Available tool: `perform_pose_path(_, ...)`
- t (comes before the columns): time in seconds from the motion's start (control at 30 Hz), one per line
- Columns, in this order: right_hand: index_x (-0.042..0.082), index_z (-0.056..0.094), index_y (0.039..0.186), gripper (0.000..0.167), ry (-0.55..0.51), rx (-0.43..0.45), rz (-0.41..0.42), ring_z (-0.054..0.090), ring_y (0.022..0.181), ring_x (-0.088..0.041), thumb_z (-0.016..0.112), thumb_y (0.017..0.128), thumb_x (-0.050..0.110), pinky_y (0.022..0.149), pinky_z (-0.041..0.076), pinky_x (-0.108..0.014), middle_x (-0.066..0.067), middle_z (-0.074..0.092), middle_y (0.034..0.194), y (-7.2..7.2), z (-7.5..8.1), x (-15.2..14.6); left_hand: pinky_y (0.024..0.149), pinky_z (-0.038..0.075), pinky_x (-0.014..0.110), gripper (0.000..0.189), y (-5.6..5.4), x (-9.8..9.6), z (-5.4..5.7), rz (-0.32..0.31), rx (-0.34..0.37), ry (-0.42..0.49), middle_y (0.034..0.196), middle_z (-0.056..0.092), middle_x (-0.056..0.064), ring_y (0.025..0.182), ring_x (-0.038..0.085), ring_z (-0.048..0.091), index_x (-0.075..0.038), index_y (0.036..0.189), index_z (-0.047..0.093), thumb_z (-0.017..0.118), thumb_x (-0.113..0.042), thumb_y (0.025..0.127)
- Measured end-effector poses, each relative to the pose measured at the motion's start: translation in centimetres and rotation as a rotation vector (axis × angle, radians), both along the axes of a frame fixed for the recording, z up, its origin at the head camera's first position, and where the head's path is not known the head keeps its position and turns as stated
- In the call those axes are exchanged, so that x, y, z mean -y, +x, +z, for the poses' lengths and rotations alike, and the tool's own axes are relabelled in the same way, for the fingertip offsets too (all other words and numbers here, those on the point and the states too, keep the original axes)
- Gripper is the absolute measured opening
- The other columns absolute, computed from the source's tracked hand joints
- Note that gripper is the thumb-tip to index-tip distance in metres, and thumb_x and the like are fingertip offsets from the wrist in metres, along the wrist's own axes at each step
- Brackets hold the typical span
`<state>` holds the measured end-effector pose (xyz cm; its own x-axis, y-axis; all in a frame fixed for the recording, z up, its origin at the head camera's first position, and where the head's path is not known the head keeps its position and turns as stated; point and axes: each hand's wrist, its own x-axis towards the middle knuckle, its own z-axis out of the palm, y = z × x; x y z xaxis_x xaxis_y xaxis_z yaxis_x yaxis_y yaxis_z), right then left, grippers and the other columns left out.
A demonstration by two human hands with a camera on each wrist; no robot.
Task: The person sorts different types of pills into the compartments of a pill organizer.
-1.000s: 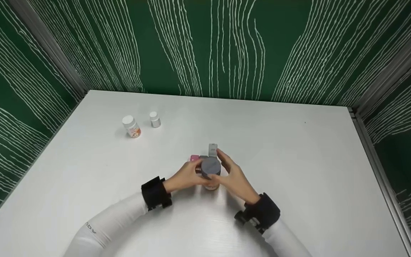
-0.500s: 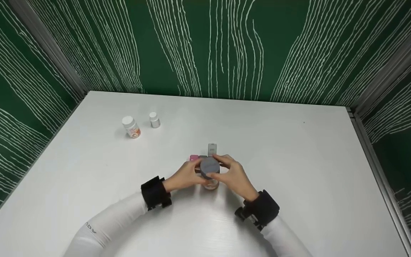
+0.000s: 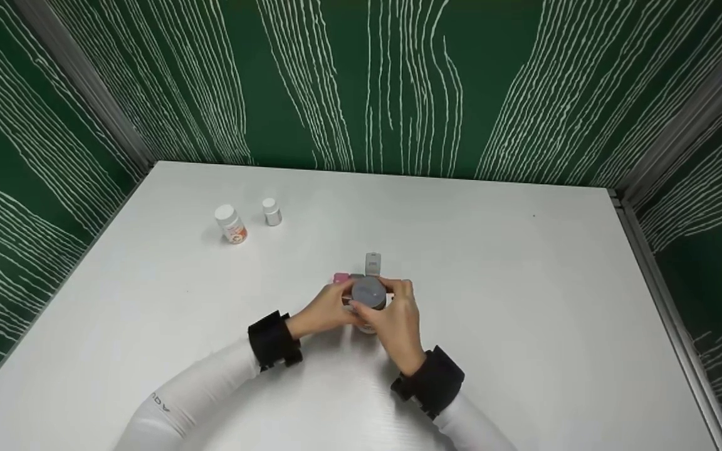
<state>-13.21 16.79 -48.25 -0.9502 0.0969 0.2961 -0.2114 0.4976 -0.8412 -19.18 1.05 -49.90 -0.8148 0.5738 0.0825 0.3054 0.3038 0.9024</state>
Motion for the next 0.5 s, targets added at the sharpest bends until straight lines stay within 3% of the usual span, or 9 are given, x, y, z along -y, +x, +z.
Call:
perform_pose_path(0.17,-0.011,0.043,0.121,0.050,-0.045,0.070,-0.024,0.058,0.110,-0.041,0.081,0.093,0.007,0.092,0.049,-0.041,-0.031,0.055,0.121,-0.1,-0.2,0.9,0.104,0.050,0.024,0.058,-0.1,0.1,0.0,-0.009,-0.041,0.003,0.129,0.071,0.025,0.121,0.034,0.068,0.011,0.135,0.063,0.086,-0.001,0.083)
perform_pose_path(0.27,-0.011,0.035,0.128,0.059,-0.103,0.168,0.005,0.057,0.118,-0.046,0.078,0.095,0.012,0.096,0.049,-0.046,-0.036,0.049,0.130,-0.3,-0.2,0.8,0.103,0.050,0.023,0.057,-0.1,0.1,0.0,-0.019,-0.053,0.004,0.128,0.071,0.026,0.121,0.035,0.068,0.012,0.134,0.063,0.085,0.000,0.083)
perform_pose_path(0.4,-0.017,0.017,0.150,0.086,-0.210,0.284,0.138,0.041,0.143,-0.054,0.077,0.097,0.014,0.111,0.043,-0.056,-0.043,0.029,0.155,-0.8,-0.1,0.0,0.102,0.051,0.023,0.058,-0.3,0.2,-0.3,-0.032,-0.043,0.006,0.128,0.070,0.026,0.120,0.036,0.068,0.012,0.135,0.061,0.085,0.000,0.084)
perform_pose_path(0.5,-0.017,0.011,0.160,0.093,-0.246,0.303,0.273,0.029,0.152,-0.052,0.075,0.097,0.008,0.120,0.036,-0.045,-0.041,0.018,0.166,-1.1,0.1,-1.3,0.102,0.050,0.023,0.059,-0.3,0.2,-0.2,-0.026,-0.023,0.012,0.130,0.070,0.025,0.121,0.033,0.068,0.011,0.137,0.061,0.086,-0.002,0.085)
